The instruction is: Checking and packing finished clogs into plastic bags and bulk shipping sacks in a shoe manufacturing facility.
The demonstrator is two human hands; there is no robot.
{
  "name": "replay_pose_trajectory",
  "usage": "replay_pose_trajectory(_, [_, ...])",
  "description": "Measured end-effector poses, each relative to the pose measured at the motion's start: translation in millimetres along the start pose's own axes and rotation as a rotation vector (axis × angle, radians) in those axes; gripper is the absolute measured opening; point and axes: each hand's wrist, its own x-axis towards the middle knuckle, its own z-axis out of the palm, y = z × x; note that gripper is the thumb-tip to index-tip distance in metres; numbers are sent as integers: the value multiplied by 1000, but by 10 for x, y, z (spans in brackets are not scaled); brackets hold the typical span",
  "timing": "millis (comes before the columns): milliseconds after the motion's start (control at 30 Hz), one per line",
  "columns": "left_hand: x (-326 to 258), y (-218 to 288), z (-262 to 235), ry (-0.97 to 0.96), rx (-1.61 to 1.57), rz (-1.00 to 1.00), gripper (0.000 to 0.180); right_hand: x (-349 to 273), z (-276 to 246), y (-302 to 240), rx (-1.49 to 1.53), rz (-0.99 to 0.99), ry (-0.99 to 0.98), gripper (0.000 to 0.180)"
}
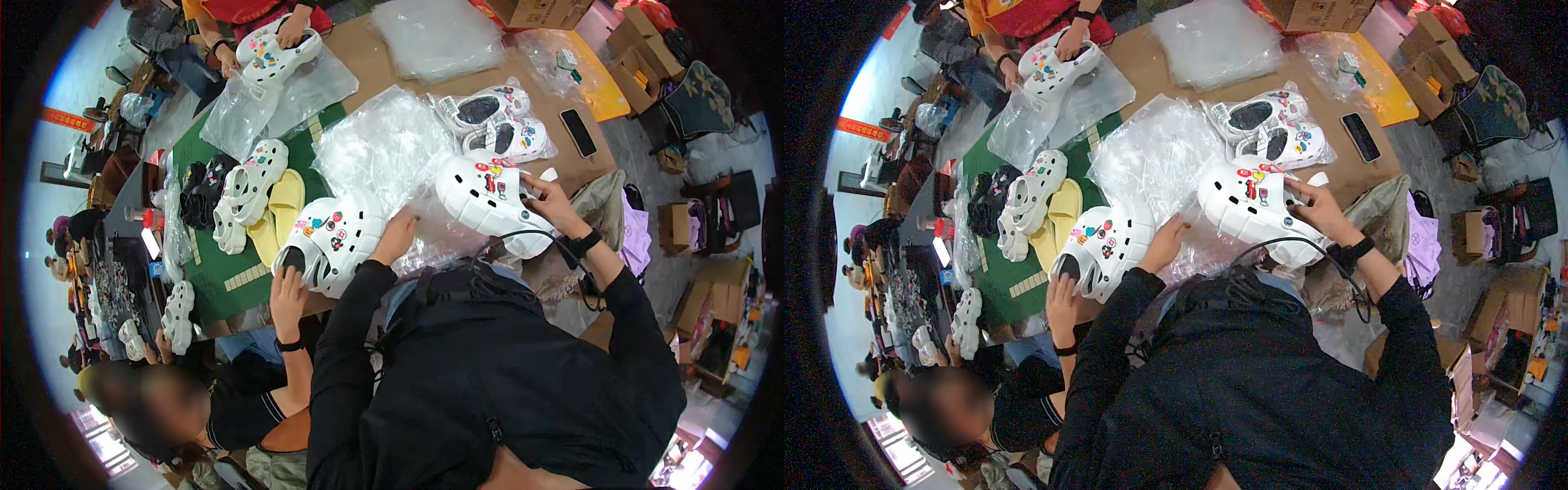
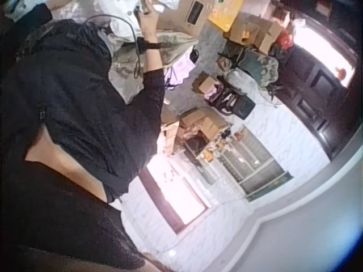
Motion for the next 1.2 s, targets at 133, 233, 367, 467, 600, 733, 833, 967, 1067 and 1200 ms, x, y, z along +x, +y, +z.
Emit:
replay_pose_trajectory(133, [-11, -88, -120, -64, 225, -175, 19, -16, 71, -205, 81, -6, -70, 54])
replay_pose_trajectory(233, [39, 178, -183, -9, 418, -152, 27, -9, 6, -301, 89, 115, -143, 54])
replay_pose_trajectory(367, [-3, 200, -294, 85, 714, 6, 39, 51, 93, -335, 141, 127, -277, 54])
replay_pose_trajectory(467, [-9, 5, -330, 37, 882, -19, 40, 150, 244, -429, -9, 62, -391, 54])
replay_pose_trajectory(600, [288, 12, -257, -189, 672, -468, 45, 295, 426, -259, -62, -83, -453, 54])
replay_pose_trajectory(733, [194, -229, -311, 138, 435, -190, 52, 387, 614, -333, 36, -49, -583, 54])
replay_pose_trajectory(833, [415, 275, -291, 289, 97, -111, 48, 380, 487, -273, 48, -30, -550, 51])
replay_pose_trajectory(967, [106, 359, -336, 264, -286, -151, 47, 442, 582, -331, -186, 52, -572, 52])
replay_pose_trajectory(1067, [259, 706, -501, 140, -42, -60, 47, 302, 440, -256, -78, -33, -464, 54])
replay_pose_trajectory(1200, [145, 709, -597, 31, 170, -252, 43, 208, 426, -302, 34, 127, -400, 54])
